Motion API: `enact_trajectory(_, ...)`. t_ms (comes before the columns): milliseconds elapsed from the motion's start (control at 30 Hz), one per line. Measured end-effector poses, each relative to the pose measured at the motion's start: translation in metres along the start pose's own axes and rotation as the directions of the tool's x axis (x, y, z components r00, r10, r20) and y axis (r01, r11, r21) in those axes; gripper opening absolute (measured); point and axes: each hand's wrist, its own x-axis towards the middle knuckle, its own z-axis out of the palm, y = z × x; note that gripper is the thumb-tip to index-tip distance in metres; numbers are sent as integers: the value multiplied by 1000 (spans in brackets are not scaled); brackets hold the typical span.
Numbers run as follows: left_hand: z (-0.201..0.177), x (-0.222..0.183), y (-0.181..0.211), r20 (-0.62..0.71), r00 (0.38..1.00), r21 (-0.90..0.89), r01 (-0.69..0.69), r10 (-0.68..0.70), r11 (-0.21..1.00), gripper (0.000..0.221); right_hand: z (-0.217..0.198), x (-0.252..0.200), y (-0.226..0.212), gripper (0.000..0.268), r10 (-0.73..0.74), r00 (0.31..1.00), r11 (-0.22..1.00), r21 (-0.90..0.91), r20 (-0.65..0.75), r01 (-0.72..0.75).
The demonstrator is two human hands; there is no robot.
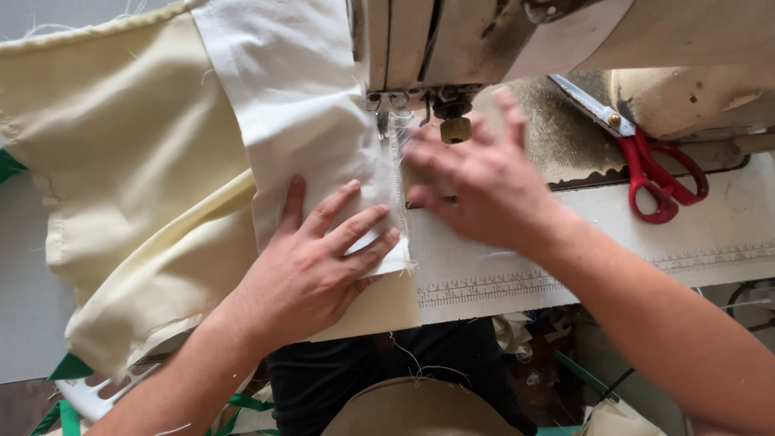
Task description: Sewing and trimming fabric components to assemble a tote bag using an industrial sewing machine and scissors.
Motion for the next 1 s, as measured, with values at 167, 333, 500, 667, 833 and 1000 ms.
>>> enact_trajectory(167, -1, 2, -3, -42, 999, 2, -27, 27, 1000, 37, 4, -1, 15, 31, 264, 964, 963, -55, 21, -262)
enact_trajectory(333, 3, -2, -4, 71, 997, -26, -5, 7, 1000, 47, -2, -12, 1, 35, 85, 995, 995, 63, -52, -82)
enact_trajectory(500, 5, -8, -1, -21, 994, 42, -103, 103, 994, 44, -19, -43, -39, 13, 51, 992, 966, 257, -120, -18)
enact_trajectory(667, 1, -7, 6, -98, 970, 90, -215, 224, 972, 36, -27, -50, -67, 12, -60, 986, 973, 209, -156, 92)
enact_trajectory(833, -5, -5, 9, -246, 967, -414, -48, -61, 909, 26, -22, -55, -66, 15, -32, 983, 984, 168, -179, 63)
enact_trajectory(1000, -9, -1, 13, -198, 958, -455, 96, -206, 886, 17, -14, -61, -69, 38, 22, 1000, 1000, -3, -12, -22)
